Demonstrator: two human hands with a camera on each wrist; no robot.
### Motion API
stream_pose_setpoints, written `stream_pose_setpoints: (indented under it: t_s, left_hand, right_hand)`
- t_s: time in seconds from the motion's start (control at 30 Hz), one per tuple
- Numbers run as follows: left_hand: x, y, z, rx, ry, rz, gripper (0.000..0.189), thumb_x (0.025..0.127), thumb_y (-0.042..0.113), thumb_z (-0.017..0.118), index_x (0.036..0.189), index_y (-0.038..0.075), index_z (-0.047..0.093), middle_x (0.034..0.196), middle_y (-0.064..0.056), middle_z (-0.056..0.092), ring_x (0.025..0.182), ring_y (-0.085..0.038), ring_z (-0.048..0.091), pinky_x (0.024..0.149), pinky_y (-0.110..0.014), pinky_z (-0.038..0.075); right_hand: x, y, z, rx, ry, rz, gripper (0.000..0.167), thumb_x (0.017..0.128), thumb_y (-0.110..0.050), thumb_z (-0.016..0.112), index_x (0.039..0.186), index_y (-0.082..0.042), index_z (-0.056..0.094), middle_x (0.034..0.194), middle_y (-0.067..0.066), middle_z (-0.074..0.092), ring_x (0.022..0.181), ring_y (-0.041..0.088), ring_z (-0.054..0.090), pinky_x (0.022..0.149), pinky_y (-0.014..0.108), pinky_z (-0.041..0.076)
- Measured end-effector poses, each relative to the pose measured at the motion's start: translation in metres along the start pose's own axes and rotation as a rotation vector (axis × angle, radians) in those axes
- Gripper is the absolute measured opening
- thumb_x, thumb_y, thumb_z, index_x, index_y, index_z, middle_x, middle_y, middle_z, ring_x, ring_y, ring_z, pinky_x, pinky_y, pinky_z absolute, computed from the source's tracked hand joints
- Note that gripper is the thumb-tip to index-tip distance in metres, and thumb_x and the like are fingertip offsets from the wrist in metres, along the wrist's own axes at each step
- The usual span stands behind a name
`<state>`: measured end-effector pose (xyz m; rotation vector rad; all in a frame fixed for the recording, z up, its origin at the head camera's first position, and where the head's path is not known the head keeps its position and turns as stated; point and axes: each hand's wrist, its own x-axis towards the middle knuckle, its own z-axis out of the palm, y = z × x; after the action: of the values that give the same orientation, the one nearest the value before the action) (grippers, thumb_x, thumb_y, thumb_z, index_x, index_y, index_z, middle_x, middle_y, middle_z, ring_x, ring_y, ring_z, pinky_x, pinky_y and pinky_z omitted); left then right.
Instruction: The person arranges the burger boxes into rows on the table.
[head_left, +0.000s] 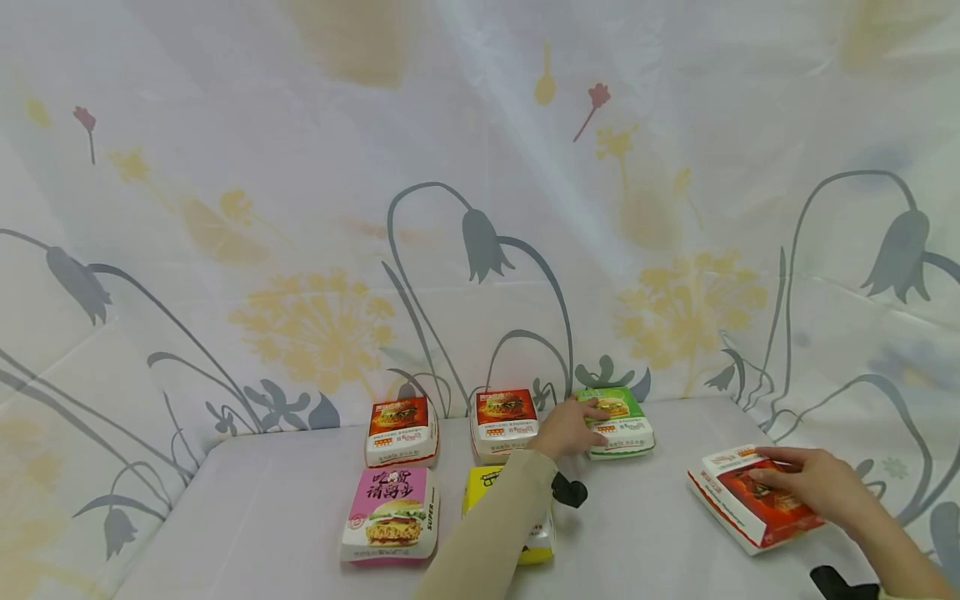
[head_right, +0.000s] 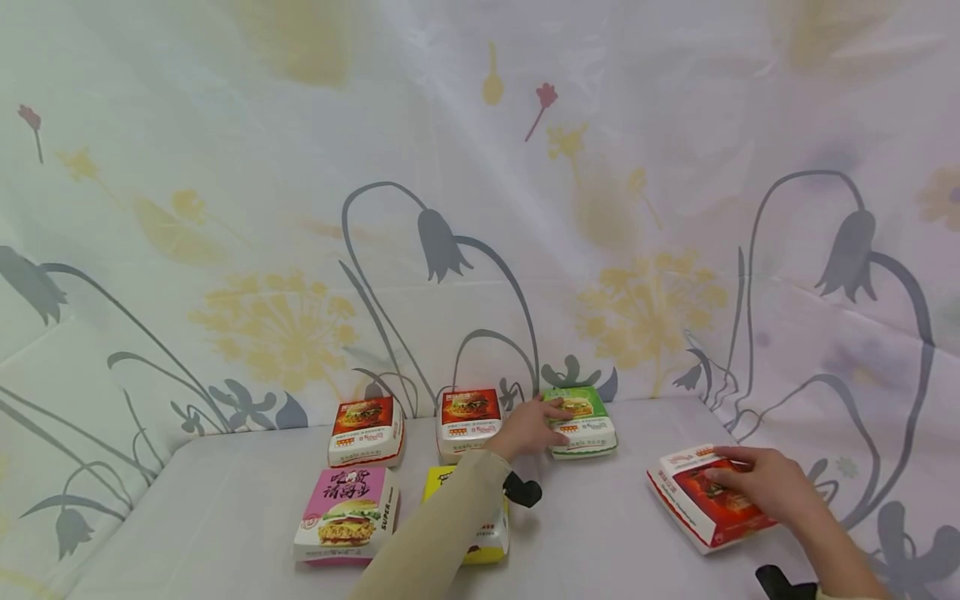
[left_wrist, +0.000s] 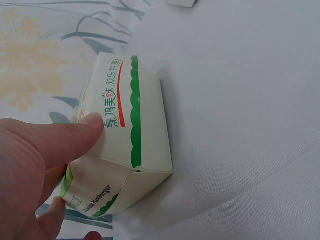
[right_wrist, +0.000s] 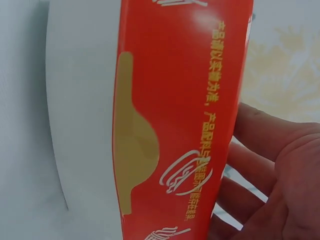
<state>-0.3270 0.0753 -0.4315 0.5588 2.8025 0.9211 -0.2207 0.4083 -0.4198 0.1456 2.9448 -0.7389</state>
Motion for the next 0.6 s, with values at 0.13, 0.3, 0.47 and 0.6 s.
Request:
stream_pose_setpoints:
  t_s: [0.13, 0.3, 0.47, 0.6]
  left_hand:
    - [0.000, 0.000, 0.001, 0.003, -0.002, 0.003, 0.040, 0.084, 0.030, 0.081, 0.122, 0.038, 0.072, 0.146, 0.026, 0.045, 0.146, -0.015, 0.028, 0.114, -0.043, 0.031]
    - [0.001, 0.000, 0.001, -0.007, -0.005, 0.001, 0.040, 0.084, 0.030, 0.082, 0.121, 0.038, 0.072, 0.146, 0.026, 0.045, 0.146, -0.014, 0.028, 0.114, -0.043, 0.032]
    - [0.001, 0.000, 0.001, -0.001, -0.001, 0.002, 0.040, 0.084, 0.030, 0.081, 0.122, 0.039, 0.072, 0.145, 0.027, 0.045, 0.146, -0.013, 0.027, 0.114, -0.043, 0.031]
    - [0.000, 0.001, 0.000, 0.025, 0.005, 0.003, 0.040, 0.084, 0.031, 0.081, 0.122, 0.039, 0.072, 0.145, 0.027, 0.045, 0.146, -0.013, 0.029, 0.113, -0.040, 0.033]
  right_hand:
    - [-0.003, -0.009, 0.007, 0.006, -0.004, -0.011, 0.086, 0.083, -0.062, 0.070, 0.135, 0.005, 0.054, 0.127, 0.046, 0.046, 0.102, 0.052, 0.050, 0.079, 0.059, 0.044]
    - [-0.006, -0.020, 0.016, 0.045, -0.006, -0.007, 0.084, 0.085, -0.061, 0.069, 0.137, 0.004, 0.054, 0.129, 0.044, 0.046, 0.103, 0.049, 0.051, 0.078, 0.055, 0.045]
    - [-0.009, -0.033, 0.025, 0.037, 0.015, -0.016, 0.085, 0.084, -0.063, 0.069, 0.135, 0.003, 0.057, 0.128, 0.043, 0.049, 0.101, 0.047, 0.053, 0.076, 0.052, 0.046]
    - [-0.011, -0.045, 0.034, 0.041, 0.019, -0.005, 0.089, 0.081, -0.067, 0.070, 0.135, 0.003, 0.057, 0.125, 0.041, 0.052, 0.097, 0.043, 0.053, 0.072, 0.046, 0.044]
